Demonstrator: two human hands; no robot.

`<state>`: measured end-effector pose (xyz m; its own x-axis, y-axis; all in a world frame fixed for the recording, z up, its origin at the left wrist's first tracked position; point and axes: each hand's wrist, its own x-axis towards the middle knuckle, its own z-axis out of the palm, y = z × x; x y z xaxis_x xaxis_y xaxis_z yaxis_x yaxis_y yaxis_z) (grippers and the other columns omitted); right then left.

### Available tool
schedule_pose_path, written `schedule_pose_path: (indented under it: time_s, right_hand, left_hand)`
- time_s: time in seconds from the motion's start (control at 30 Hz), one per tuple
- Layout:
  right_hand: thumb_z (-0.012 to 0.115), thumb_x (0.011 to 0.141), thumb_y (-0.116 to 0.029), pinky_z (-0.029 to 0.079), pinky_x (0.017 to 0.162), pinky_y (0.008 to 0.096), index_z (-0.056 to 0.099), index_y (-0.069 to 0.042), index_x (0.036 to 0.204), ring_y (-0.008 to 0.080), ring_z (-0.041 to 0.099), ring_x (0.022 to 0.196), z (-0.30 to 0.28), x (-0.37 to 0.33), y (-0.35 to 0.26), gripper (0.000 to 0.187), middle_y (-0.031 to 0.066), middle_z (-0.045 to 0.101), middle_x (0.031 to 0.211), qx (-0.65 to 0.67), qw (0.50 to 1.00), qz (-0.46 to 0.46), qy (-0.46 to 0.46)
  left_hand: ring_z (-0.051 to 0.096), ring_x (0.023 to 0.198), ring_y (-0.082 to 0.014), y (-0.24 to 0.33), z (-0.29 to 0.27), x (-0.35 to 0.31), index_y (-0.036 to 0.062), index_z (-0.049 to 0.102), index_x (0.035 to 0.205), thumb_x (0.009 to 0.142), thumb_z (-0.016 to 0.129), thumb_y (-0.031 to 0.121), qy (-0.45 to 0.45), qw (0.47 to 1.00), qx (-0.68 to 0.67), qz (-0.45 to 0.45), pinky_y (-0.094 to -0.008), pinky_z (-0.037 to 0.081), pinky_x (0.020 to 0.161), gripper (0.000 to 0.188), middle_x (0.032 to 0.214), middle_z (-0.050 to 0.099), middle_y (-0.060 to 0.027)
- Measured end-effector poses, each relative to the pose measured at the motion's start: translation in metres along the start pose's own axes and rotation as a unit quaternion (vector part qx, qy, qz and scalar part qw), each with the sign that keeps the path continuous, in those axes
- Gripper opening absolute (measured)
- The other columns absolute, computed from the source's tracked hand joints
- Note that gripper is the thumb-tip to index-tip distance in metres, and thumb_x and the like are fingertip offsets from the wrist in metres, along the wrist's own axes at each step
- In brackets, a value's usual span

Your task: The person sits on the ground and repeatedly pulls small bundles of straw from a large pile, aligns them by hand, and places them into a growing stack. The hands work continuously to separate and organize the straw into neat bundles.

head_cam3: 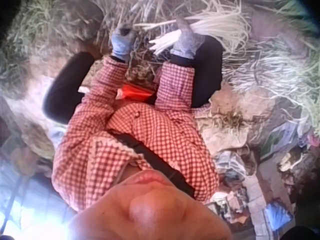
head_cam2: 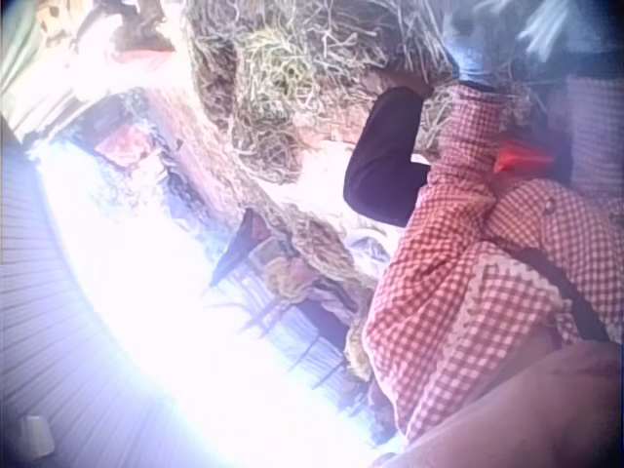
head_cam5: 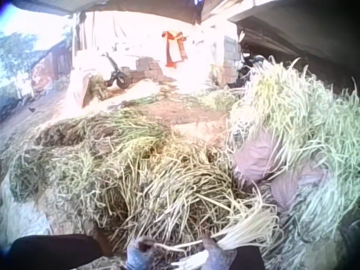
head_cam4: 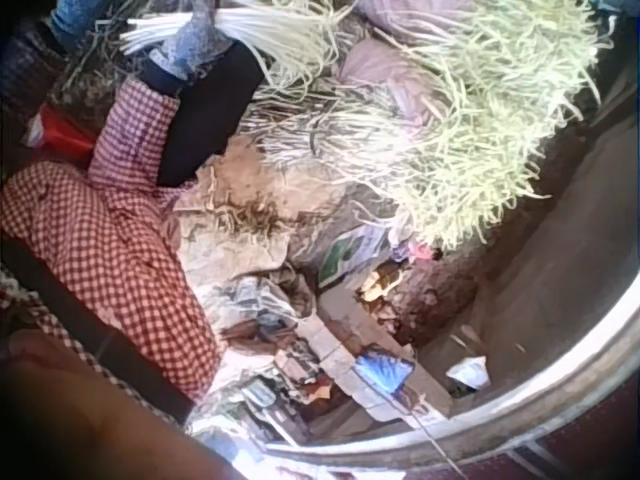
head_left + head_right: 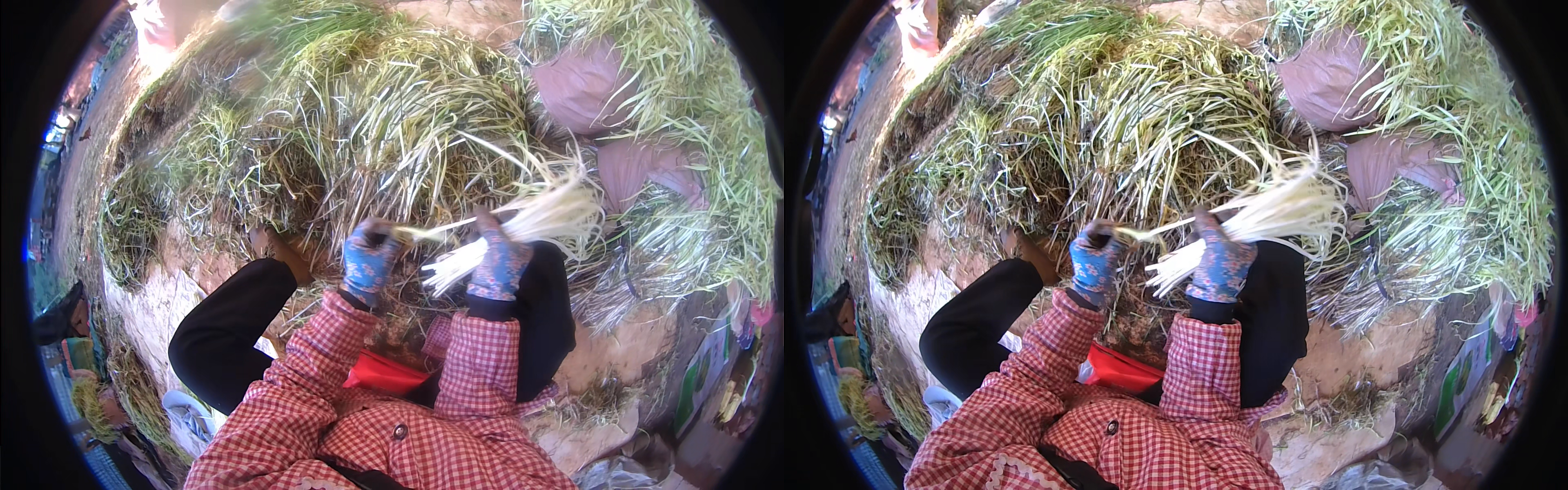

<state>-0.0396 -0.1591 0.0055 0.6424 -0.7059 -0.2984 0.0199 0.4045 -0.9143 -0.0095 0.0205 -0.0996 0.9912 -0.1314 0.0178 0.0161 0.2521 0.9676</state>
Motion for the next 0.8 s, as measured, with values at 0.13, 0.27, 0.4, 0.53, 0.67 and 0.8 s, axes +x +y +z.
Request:
schedule_pose_path:
  time_s: [0.13,0.27,0.4,0.53,0.67,0.8]
  right_hand:
    - [0.074,0.073,0.000,0.046,0.047,0.0245,0.054,-0.003,0.090,0.0132,0.057,0.054,-0.014,0.007,-0.009,0.026,0.0092,0.062,0.073,0.113,0.990,-0.030,0.074]
    - [0.074,0.073,0.001,0.045,0.047,0.0240,0.054,-0.001,0.092,0.0122,0.056,0.054,-0.010,0.004,-0.005,0.027,0.0099,0.063,0.075,0.107,0.994,-0.027,0.020]
    - [0.074,0.072,0.002,0.046,0.047,0.0244,0.054,0.000,0.097,0.0126,0.056,0.053,0.007,-0.006,-0.002,0.032,0.0111,0.063,0.073,0.104,0.992,-0.038,-0.063]
    - [0.070,0.073,0.005,0.047,0.046,0.0246,0.053,-0.001,0.099,0.0162,0.060,0.057,-0.002,-0.004,-0.009,0.031,0.0153,0.064,0.078,0.080,0.991,-0.095,-0.045]
    - [0.064,0.082,-0.007,0.046,0.051,0.0234,0.058,0.000,0.092,0.0135,0.053,0.060,-0.026,0.005,-0.015,0.013,0.0130,0.061,0.086,0.243,0.968,-0.061,0.008]
    - [0.064,0.083,-0.007,0.047,0.054,0.0248,0.055,-0.007,0.096,0.0161,0.055,0.071,-0.037,0.009,-0.017,0.015,0.0111,0.061,0.091,0.330,0.937,-0.098,-0.057]
  left_hand:
    - [0.061,0.064,-0.0149,-0.025,-0.113,0.004,0.0007,0.064,0.081,0.075,0.076,0.023,0.186,0.884,0.385,-0.189,-0.0311,0.051,0.065,0.026,0.073,0.066,-0.0078]
    - [0.064,0.090,-0.0278,-0.002,-0.136,0.013,-0.0015,0.065,0.100,0.075,0.074,0.032,0.145,0.825,0.497,-0.227,-0.0358,0.049,0.084,0.042,0.096,0.067,-0.0179]
    - [0.064,0.086,-0.0174,0.023,-0.016,0.025,0.0007,0.061,0.111,0.080,0.068,0.005,-0.021,0.975,0.213,0.056,-0.0296,0.052,0.078,0.031,0.097,0.067,-0.0112]
    - [0.063,0.089,-0.0198,0.023,0.022,0.026,0.0056,0.063,0.108,0.079,0.071,0.013,-0.249,0.931,0.266,-0.006,-0.0300,0.053,0.081,0.031,0.100,0.066,-0.0112]
    - [0.058,0.061,-0.0133,0.000,-0.074,0.029,0.0048,0.064,0.101,0.083,0.064,0.005,0.005,0.978,0.038,-0.207,-0.0250,0.050,0.054,0.018,0.081,0.067,-0.0042]
    - [0.061,0.072,-0.0200,0.000,-0.161,0.055,0.0019,0.061,0.104,0.081,0.067,0.006,0.296,0.923,-0.077,-0.233,-0.0328,0.055,0.058,0.025,0.088,0.065,-0.0104]
